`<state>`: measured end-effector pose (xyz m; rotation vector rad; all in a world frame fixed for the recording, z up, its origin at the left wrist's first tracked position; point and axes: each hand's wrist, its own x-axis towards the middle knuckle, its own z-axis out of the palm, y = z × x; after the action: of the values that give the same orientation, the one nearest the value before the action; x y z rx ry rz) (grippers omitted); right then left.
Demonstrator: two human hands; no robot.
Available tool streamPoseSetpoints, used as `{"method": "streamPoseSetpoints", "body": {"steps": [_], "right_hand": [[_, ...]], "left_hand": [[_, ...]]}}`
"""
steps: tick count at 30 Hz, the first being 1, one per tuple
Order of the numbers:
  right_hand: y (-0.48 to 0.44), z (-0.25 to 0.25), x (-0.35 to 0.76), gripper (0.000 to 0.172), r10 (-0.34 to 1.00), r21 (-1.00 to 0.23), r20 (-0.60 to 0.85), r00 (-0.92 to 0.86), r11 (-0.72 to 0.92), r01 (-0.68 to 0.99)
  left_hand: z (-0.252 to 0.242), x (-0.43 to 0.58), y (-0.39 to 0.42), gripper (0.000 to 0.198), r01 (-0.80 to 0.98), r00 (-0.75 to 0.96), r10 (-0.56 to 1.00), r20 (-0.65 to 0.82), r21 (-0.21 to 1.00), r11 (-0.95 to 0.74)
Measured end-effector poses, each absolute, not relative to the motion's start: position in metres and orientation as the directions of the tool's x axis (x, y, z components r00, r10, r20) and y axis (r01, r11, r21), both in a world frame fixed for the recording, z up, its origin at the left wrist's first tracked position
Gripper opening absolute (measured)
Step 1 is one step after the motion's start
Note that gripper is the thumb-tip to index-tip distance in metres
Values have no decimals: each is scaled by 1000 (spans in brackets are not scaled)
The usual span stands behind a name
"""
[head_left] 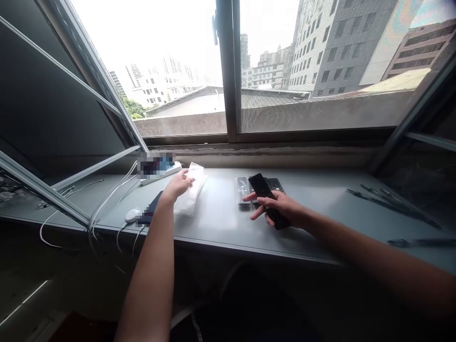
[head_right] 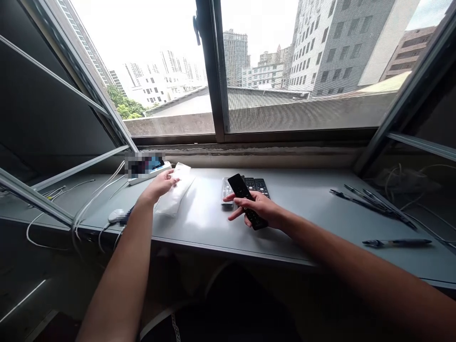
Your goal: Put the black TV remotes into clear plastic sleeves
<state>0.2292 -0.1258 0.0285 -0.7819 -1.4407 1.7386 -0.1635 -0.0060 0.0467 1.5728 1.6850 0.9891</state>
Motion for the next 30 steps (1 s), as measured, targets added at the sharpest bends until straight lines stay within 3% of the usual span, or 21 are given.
{"method": "streamPoseSetpoints", "body": {"steps": [4,8,16,25,30], "right_hand": [[-125,28,230,40,838,-984,0,-546,-99,-151],[-123,24,232,40,826,-985,3,-564,-95,-144],[-125,28,229,34,829,-979,24,-558,-93,-181],[-124,25,230,35,825,-977,20,-565,-104,-188],[-123,23,230,36,824,-975,16,-567,-114,-193]], "left_hand": [[40,-176,-11,74,814,-128,990,59,577,71],[38,-167,-11,77,918,-187,973,137,378,123],[42,-143,-2,114,930,-223,969,-110,275,245],[50,-122,13,97,942,-203,977,-71,258,215],[57,-119,22,101,958,-181,977,-114,202,201]]}}
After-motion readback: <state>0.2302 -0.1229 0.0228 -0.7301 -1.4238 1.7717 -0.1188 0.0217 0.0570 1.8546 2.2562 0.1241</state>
